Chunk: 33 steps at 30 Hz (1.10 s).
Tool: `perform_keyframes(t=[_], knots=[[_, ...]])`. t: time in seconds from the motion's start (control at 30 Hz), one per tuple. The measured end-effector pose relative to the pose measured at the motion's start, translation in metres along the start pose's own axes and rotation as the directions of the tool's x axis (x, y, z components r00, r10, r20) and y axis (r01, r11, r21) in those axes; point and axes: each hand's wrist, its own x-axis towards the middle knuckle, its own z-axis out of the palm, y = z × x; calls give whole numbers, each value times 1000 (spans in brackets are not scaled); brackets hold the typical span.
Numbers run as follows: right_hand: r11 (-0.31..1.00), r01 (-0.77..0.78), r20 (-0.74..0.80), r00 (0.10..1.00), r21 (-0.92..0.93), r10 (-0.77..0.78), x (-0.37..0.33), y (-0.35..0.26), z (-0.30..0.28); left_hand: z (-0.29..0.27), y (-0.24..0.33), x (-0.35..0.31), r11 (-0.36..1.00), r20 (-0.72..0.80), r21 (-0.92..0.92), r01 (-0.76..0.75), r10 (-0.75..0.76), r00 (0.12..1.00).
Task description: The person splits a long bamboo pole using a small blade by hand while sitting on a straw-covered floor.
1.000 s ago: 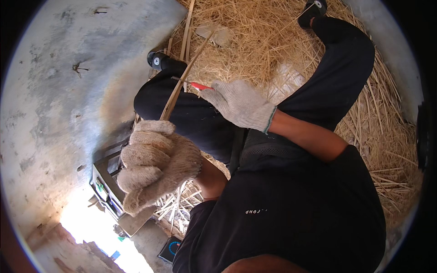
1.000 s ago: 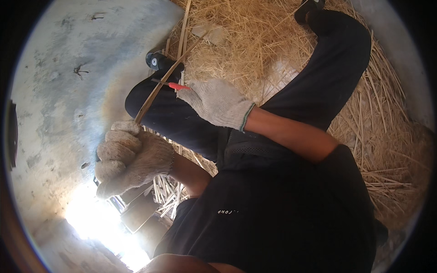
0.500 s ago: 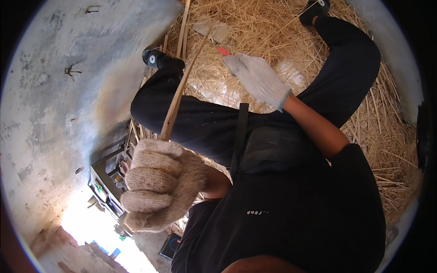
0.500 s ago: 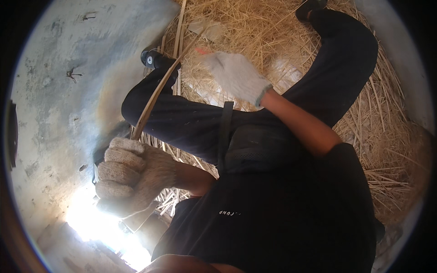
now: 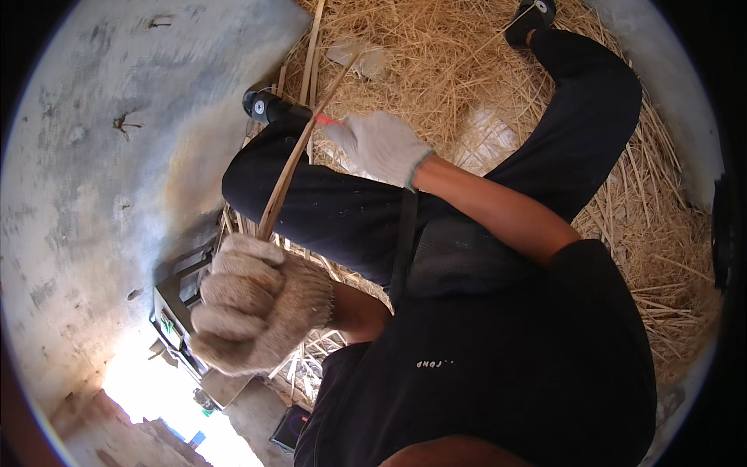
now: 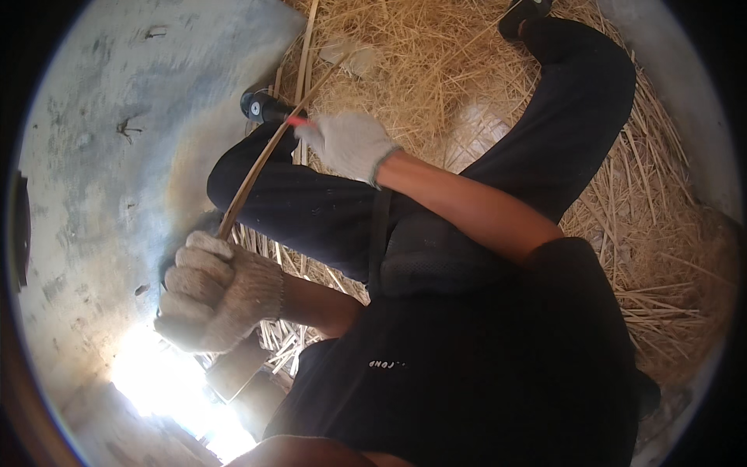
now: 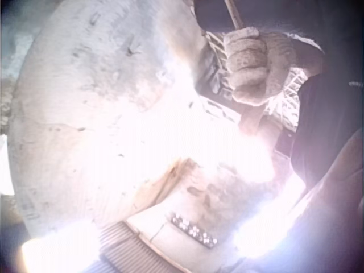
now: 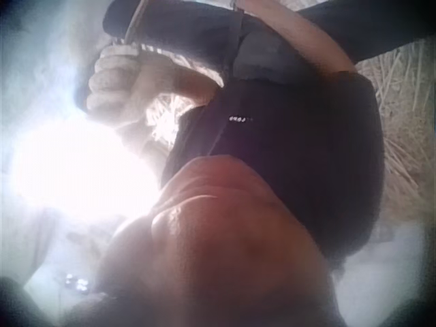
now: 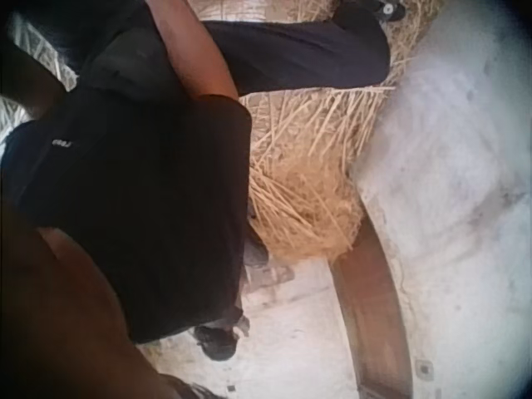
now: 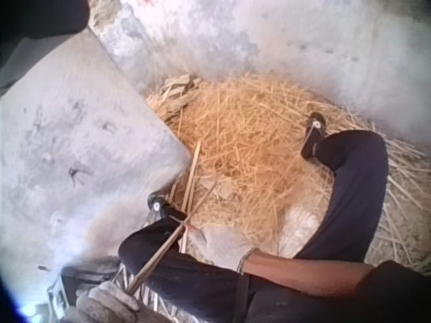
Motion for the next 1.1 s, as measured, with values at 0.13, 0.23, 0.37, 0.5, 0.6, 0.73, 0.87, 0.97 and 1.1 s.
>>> perform_keyframes(t=[0.13, 0.23, 0.37, 0.5, 0.6, 0.73, 0.87, 0.97, 1.1], knots=[[983, -96, 6, 995, -154, 98, 44, 41, -1, 22, -2, -4, 999, -110, 52, -9, 14, 994], [972, -121, 18, 992, -201, 128, 43, 38, 5, 29, 6, -11, 997, -152, 69, 29, -19, 988], [965, -136, -144, 984, -224, 106, 47, 47, 17, 24, -2, 6, 997, -57, -46, 69, -71, 996], [766, -389, 245, 921, 512, 304, 67, 45, 10, 21, -7, 33, 999, -278, -6, 54, -53, 959], [623, -434, 240, 896, 651, 373, 62, 69, -11, 22, -6, 39, 996, -431, 58, 73, -41, 901], [780, -136, -100, 964, 611, 246, 52, 68, -15, 35, 10, 46, 992, -495, 118, 38, 26, 868], [957, 209, -321, 937, 202, -137, 15, 38, -10, 55, 4, 46, 933, -550, 348, 93, 123, 826], [981, 191, -196, 962, -14, -190, 3, 26, -3, 38, -25, 29, 966, -503, 247, 74, 62, 862], [992, 79, -141, 986, -96, -92, 15, 59, 12, 53, -20, 34, 934, -461, 356, -13, 188, 867]])
